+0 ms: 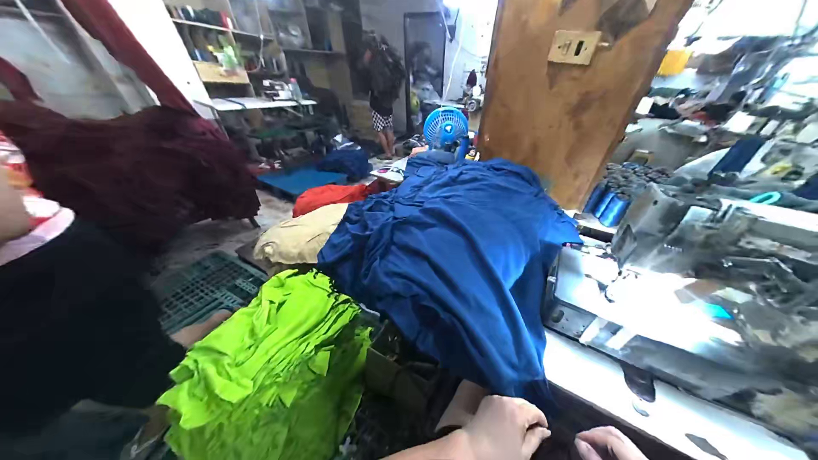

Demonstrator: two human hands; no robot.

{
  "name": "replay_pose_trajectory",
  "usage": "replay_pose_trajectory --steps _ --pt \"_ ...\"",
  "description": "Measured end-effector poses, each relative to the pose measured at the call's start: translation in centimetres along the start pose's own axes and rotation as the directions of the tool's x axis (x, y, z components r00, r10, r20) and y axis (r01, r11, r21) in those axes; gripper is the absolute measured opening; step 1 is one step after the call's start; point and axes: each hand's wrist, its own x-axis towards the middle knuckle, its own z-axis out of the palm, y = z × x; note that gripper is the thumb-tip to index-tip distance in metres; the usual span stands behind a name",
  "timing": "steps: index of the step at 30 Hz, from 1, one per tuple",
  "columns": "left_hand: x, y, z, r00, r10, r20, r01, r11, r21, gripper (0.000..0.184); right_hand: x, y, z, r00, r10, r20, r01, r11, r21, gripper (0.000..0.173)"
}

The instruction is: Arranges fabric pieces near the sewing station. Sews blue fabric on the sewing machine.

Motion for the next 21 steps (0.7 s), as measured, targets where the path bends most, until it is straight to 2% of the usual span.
replay_pose_trajectory --steps 3,5,9,11,13,14,15,16,17,18,19,20,21 --pt "-2.5 1.4 0.5 0.973 0.178 -0.145 -0.178 0.984 0.018 0.014 -0.9 1.5 -1.1 0.997 0.012 -0.082 -0.012 1.000 -0.007 0.019" --pt "-4.5 1.9 0.5 0.961 0.223 -0.166 -0.219 0.975 0.042 0.015 -1.6 2.4 -1.1 0.989 0.007 -0.148 -0.014 0.999 -0.044 0.020" --pt "-7.2 1.8 -0.1 0.970 0.170 -0.174 -0.164 0.985 0.048 0.019 -1.6 2.8 0.0 0.995 0.094 -0.045 -0.094 0.996 0.008 0.022" --pt "-8.0 1.7 -0.2 0.969 0.170 -0.177 -0.165 0.985 0.045 0.020 -1.2 2.3 0.8 0.996 0.085 -0.003 -0.085 0.996 0.030 0.021" --pt "-8.1 1.6 -0.3 0.963 0.209 -0.171 -0.204 0.978 0.048 0.020 0.0 1.4 1.4 0.997 0.080 0.019 -0.080 0.997 -0.011 0.022" --pt "-8.0 1.6 -0.4 0.959 0.230 -0.168 -0.224 0.973 0.051 0.019 1.0 0.9 1.5 0.988 0.146 0.059 -0.141 0.987 -0.078 0.024" --pt "-7.8 1.7 -0.6 0.955 0.245 -0.167 -0.240 0.969 0.052 0.019 2.2 0.3 1.7 0.947 0.287 0.143 -0.262 0.950 -0.169 0.030" --pt "-7.5 1.8 -0.7 0.952 0.258 -0.166 -0.253 0.966 0.047 0.019 3.3 0.1 2.0 0.856 0.460 0.236 -0.401 0.878 -0.260 0.039" --pt "-7.1 2.1 -0.8 0.950 0.268 -0.161 -0.265 0.964 0.041 0.019 4.0 0.4 2.7 0.763 0.581 0.283 -0.491 0.806 -0.329 0.048" --pt "-6.8 2.3 -1.0 0.949 0.274 -0.159 -0.270 0.962 0.044 0.019 4.3 1.1 3.5 0.718 0.631 0.292 -0.535 0.770 -0.348 0.054" --pt "-6.5 2.4 -1.3 0.948 0.275 -0.158 -0.269 0.962 0.056 0.020 4.1 1.8 4.3 0.741 0.611 0.278 -0.531 0.787 -0.314 0.054" --pt "-6.4 2.4 -1.6 0.950 0.270 -0.158 -0.262 0.962 0.072 0.020 3.5 2.5 5.2 0.831 0.506 0.231 -0.450 0.855 -0.256 0.049" --pt "-6.4 2.3 -1.9 0.953 0.258 -0.157 -0.246 0.965 0.091 0.019 2.8 3.2 5.9 0.940 0.313 0.138 -0.284 0.938 -0.197 0.043"
